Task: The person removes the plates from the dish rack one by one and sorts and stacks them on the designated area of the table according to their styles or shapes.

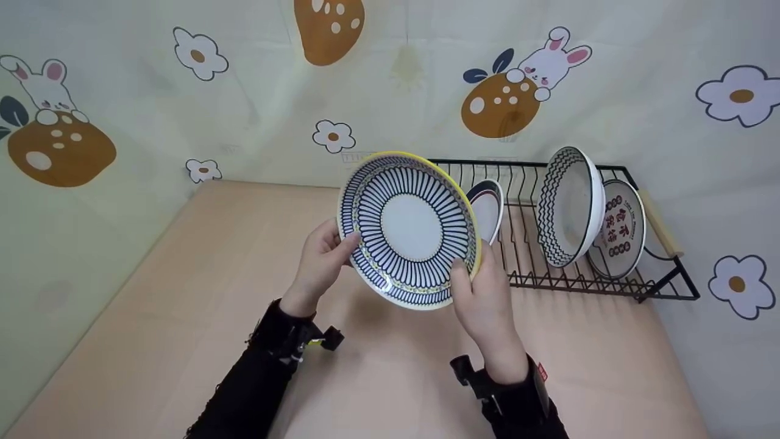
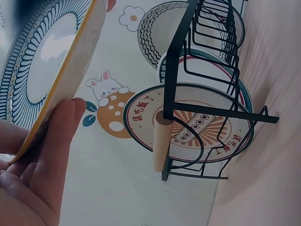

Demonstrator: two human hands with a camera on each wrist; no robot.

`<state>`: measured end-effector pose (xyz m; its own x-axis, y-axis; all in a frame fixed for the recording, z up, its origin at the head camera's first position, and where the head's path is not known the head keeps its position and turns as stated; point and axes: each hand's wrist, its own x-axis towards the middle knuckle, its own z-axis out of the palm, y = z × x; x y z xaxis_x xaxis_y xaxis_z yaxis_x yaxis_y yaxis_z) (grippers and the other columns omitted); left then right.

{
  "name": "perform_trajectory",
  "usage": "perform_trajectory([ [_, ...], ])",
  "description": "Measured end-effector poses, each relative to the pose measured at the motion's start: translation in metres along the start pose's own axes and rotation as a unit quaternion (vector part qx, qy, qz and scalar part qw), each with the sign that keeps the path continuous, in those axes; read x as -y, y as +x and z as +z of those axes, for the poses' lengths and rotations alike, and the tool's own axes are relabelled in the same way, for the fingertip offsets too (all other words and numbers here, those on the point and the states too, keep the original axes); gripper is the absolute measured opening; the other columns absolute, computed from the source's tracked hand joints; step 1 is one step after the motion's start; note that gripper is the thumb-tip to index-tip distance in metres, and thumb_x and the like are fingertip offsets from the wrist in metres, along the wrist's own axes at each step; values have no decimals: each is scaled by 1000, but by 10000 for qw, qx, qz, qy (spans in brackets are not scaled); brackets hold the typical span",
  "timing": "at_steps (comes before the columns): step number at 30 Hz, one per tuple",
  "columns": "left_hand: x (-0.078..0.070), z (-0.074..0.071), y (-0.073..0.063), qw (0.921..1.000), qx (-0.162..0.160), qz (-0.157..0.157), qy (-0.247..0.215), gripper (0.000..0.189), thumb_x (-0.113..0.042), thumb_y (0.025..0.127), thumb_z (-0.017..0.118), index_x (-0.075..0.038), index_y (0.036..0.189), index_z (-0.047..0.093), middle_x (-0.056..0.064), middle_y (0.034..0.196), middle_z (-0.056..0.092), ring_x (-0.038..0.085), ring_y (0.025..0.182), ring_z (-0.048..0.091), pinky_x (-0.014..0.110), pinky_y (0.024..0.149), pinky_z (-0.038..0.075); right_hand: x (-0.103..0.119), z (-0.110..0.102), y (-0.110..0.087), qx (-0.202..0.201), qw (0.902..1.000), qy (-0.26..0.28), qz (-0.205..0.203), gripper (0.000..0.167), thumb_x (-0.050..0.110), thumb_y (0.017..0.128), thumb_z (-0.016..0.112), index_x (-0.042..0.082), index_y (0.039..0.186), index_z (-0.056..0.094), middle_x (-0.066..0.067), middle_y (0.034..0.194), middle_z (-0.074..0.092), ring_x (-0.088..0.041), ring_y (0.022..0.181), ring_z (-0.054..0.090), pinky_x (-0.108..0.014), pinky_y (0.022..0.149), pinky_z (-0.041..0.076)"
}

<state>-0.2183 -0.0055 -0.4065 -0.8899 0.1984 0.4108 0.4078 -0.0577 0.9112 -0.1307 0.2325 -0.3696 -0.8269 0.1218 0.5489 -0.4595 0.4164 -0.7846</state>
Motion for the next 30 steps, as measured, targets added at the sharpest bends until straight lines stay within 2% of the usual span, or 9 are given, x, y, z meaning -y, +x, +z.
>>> perform_trajectory([
  [3,-3,-1,-1,9999,-130,20,97,19,-3,97,57,9,111,63,15,79,69,22,63,68,35,56,59,-3,0,1,9,10000,-80,-15,39,-12,91,46,-13,129,52,-21,110,65,-4,94,63,-14,80,52],
  [8,-8,-5,-3,9995,-247,-145,114,18,-2,96,57,9,109,64,15,75,69,22,59,68,35,52,59,-7,1,1,106,9998,-152,-85,37,-13,88,50,-14,125,56,-23,108,66,-2,92,64,-13,79,52],
  [15,-17,-10,-3,9979,-440,-341,346,17,-3,96,58,7,106,67,14,75,71,22,58,68,33,50,58,-9,3,3,420,9991,-33,59,47,-10,92,54,-8,139,47,-22,114,66,-1,92,66,-16,77,54],
  [22,-18,-16,-1,9956,-633,-525,451,15,-4,96,59,6,100,68,12,73,70,21,56,68,31,49,57,-11,6,4,314,9988,-344,169,45,-2,95,58,-6,139,48,-21,114,67,1,90,64,-14,75,54],
  [25,-17,-21,1,9942,-765,-577,478,15,-5,96,59,6,99,69,12,72,70,20,57,67,30,48,56,-11,5,6,172,9989,-437,-47,39,-1,96,57,-9,134,51,-21,111,67,2,92,63,-12,75,52],
  [30,-17,-32,3,9916,-984,-726,416,15,-4,96,59,7,100,68,13,73,70,20,57,67,30,49,57,-13,0,9,-96,9946,-699,-760,32,-3,94,57,-8,126,58,-19,115,67,0,105,60,-14,91,46],
])
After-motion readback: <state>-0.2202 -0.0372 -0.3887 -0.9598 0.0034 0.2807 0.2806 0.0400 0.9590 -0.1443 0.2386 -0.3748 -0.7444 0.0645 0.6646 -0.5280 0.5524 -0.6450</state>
